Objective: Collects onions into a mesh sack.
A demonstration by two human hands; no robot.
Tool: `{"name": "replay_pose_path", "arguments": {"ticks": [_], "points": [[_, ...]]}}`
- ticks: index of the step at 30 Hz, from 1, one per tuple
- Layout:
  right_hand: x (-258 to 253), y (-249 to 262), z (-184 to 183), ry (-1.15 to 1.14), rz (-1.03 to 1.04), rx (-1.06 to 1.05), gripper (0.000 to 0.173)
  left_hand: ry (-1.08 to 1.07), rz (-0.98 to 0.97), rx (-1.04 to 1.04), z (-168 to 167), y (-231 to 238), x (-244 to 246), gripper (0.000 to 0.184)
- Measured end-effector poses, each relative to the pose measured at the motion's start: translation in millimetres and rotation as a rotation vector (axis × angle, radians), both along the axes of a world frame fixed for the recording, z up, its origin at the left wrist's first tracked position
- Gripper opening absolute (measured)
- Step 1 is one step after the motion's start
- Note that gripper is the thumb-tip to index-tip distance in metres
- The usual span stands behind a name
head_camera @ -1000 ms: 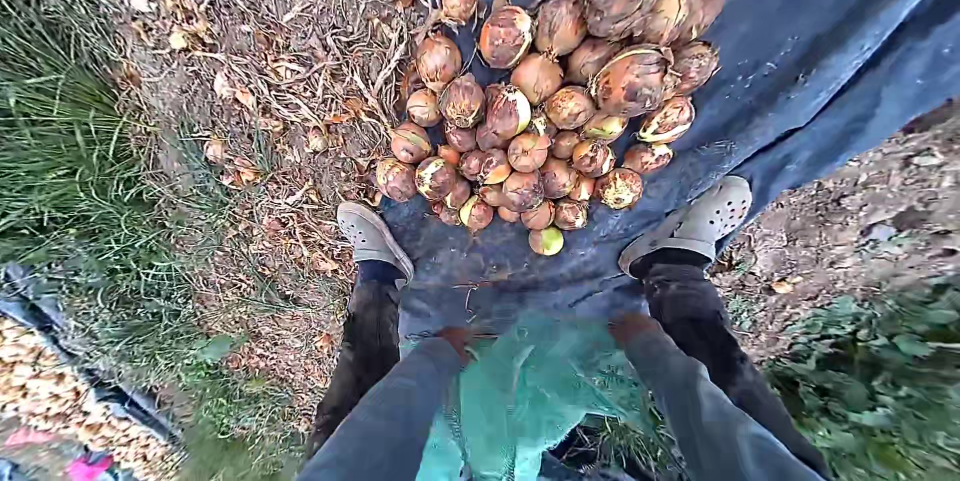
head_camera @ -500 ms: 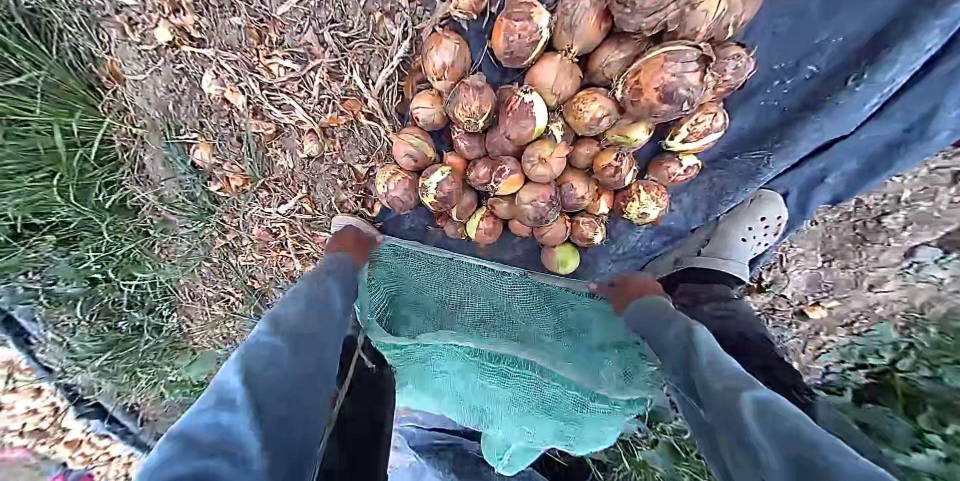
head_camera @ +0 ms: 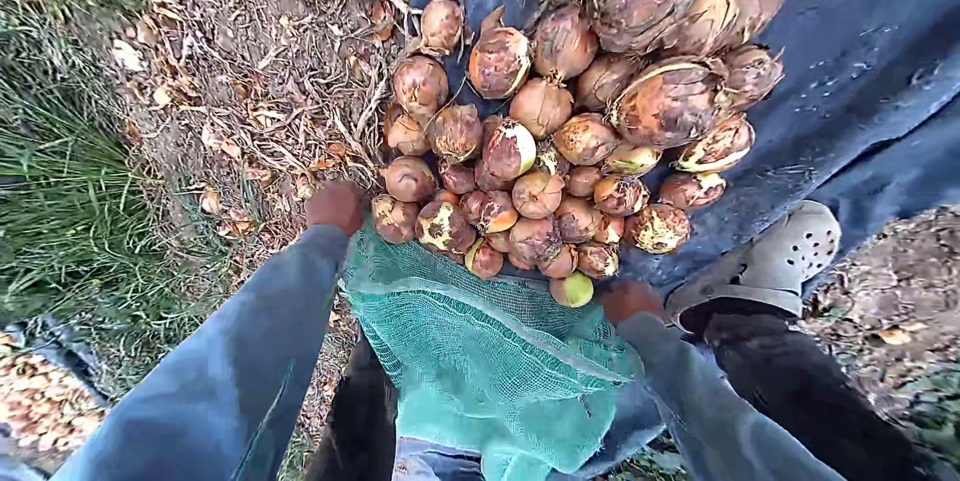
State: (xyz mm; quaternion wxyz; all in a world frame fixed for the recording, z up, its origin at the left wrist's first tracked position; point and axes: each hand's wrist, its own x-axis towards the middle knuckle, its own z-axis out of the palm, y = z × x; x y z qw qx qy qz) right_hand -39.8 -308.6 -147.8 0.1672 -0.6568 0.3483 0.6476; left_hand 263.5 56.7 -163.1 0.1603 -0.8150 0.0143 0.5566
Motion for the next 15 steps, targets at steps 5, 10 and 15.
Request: {"name": "replay_pose_path", "arguments": {"ticks": [5, 10, 15], "points": [[-3.8, -6.7, 1.8, -0.008, -0.025, 0.036, 0.040, -0.012, 0.002, 0.027, -6.2, -18.4, 9.3, 0.032], [0.2, -46.8, -1.6, -0.024, -0.005, 0.033, 0.045, -0.057, -0.042, 0.007, 10.0, -63.9, 11.2, 0.037], [33.0, -102.4, -2.2, -0.053, 0.001, -0.106, 0.038, -0.069, -0.026, -0.028, 6.3, -102.7, 13.2, 0.044]]}}
